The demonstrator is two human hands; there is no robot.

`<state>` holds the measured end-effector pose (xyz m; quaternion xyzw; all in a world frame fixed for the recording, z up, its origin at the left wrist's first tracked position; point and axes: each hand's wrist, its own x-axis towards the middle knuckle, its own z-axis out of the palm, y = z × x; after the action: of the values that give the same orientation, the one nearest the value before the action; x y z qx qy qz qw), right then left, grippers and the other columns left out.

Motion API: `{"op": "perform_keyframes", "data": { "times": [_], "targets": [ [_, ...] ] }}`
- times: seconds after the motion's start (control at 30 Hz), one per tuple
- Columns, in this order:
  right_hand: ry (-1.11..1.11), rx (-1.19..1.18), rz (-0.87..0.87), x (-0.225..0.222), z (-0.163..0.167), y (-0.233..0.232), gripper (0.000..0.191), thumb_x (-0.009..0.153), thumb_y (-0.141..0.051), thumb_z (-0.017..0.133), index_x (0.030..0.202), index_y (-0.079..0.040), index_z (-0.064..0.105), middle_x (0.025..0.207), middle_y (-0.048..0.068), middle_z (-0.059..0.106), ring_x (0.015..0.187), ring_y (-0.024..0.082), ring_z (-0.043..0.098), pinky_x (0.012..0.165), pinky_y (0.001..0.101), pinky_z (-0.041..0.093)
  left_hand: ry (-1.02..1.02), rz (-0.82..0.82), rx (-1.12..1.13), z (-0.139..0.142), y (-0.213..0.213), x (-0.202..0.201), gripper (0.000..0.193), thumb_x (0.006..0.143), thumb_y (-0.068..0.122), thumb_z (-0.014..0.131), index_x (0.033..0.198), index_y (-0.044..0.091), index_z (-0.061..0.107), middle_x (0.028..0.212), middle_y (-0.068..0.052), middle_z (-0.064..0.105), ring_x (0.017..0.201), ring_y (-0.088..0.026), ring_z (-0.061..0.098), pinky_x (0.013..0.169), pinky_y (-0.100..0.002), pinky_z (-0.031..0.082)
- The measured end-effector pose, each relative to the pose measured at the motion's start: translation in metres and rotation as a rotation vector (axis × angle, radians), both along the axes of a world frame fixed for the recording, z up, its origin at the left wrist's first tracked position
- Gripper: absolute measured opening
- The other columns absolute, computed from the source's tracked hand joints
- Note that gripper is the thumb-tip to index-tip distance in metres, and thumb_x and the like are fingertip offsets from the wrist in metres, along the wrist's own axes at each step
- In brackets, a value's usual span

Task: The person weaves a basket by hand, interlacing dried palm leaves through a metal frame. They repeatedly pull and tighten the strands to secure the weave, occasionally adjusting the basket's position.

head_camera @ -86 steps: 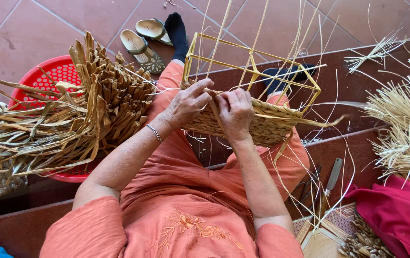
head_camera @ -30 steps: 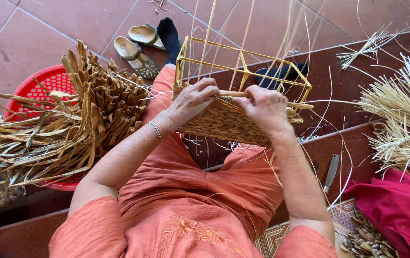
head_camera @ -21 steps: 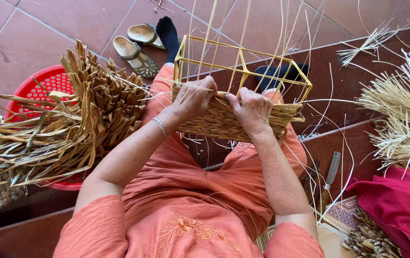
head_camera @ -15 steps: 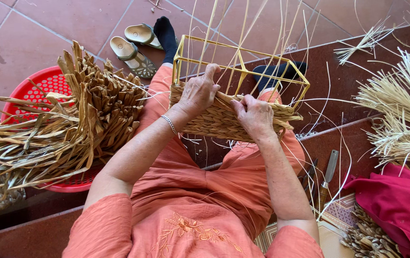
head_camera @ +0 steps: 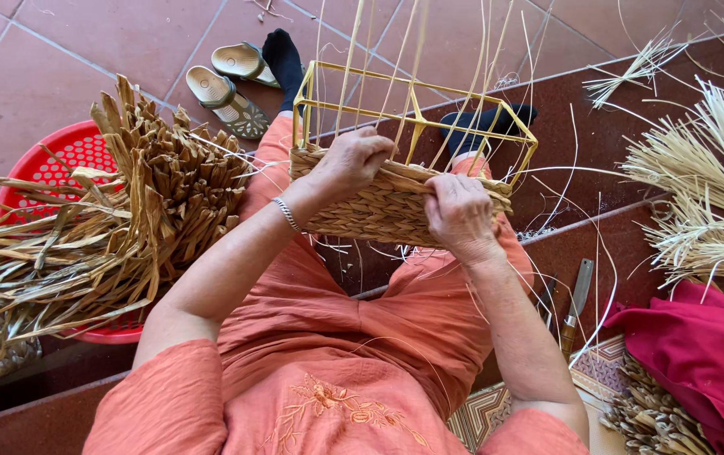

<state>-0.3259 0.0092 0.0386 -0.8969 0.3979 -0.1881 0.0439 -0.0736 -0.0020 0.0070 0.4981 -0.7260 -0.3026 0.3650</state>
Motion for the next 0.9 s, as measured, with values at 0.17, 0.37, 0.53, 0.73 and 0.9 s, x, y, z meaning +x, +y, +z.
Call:
{"op": "perform_keyframes", "data": {
  "times": [0.17, 0.37, 0.53, 0.73, 0.9],
  "targets": [
    [-0.113, -0.035, -0.025, 0.003, 0.053, -0.007, 0.004, 0.097, -0.007, 0.073, 0.100, -0.007, 0.070, 0.089, 0.008, 0.071, 0.081, 0.020, 0.070, 0.069, 0.0327, 0.059, 0.067, -0.204, -0.080, 0.008, 0.011, 0.010, 0.055, 0.082, -0.003, 0.061, 0.136, 0.000, 0.057, 0.130, -0.020, 0.061, 0.119, -0.036, 0.063, 0.102, -0.042, 0.052],
    [0.059, -0.387, 0.041, 0.024, 0.079, -0.007, 0.005, 0.098, -0.011, 0.078, 0.102, -0.010, 0.076, 0.085, 0.004, 0.074, 0.076, 0.018, 0.068, 0.067, 0.0334, 0.056, -0.227, -0.212, 0.092, 0.030, 0.017, 0.002, 0.038, 0.084, 0.019, 0.076, 0.118, 0.006, 0.067, 0.119, -0.014, 0.066, 0.116, -0.031, 0.062, 0.098, -0.043, 0.051],
    [-0.047, 0.377, -0.249, -0.009, 0.070, -0.030, 0.009, 0.093, -0.024, 0.077, 0.100, -0.019, 0.079, 0.078, -0.002, 0.075, 0.065, 0.011, 0.070, 0.064, 0.0296, 0.057, -0.212, -0.027, 0.034, 0.027, 0.019, -0.013, 0.023, 0.103, 0.019, 0.069, 0.117, 0.003, 0.060, 0.112, -0.017, 0.063, 0.111, -0.033, 0.062, 0.095, -0.046, 0.051],
    [0.088, 0.194, -0.136, 0.001, 0.035, -0.033, 0.018, 0.095, -0.031, 0.078, 0.103, -0.015, 0.075, 0.076, 0.004, 0.073, 0.063, 0.017, 0.068, 0.060, 0.0353, 0.056, 0.018, -0.017, -0.232, 0.010, 0.026, -0.001, 0.019, 0.100, 0.008, 0.067, 0.117, 0.004, 0.059, 0.119, -0.015, 0.062, 0.101, -0.032, 0.068, 0.082, -0.039, 0.059],
    [-0.065, 0.069, -0.121, 0.039, 0.010, -0.024, 0.032, 0.091, -0.036, 0.080, 0.088, -0.009, 0.064, 0.080, 0.010, 0.068, 0.070, 0.026, 0.067, 0.061, 0.0428, 0.052, -0.179, -0.052, -0.484, 0.001, 0.034, 0.000, 0.024, 0.091, -0.002, 0.064, 0.113, 0.006, 0.057, 0.128, -0.013, 0.057, 0.110, -0.032, 0.069, 0.088, -0.038, 0.061]
  ]
}}
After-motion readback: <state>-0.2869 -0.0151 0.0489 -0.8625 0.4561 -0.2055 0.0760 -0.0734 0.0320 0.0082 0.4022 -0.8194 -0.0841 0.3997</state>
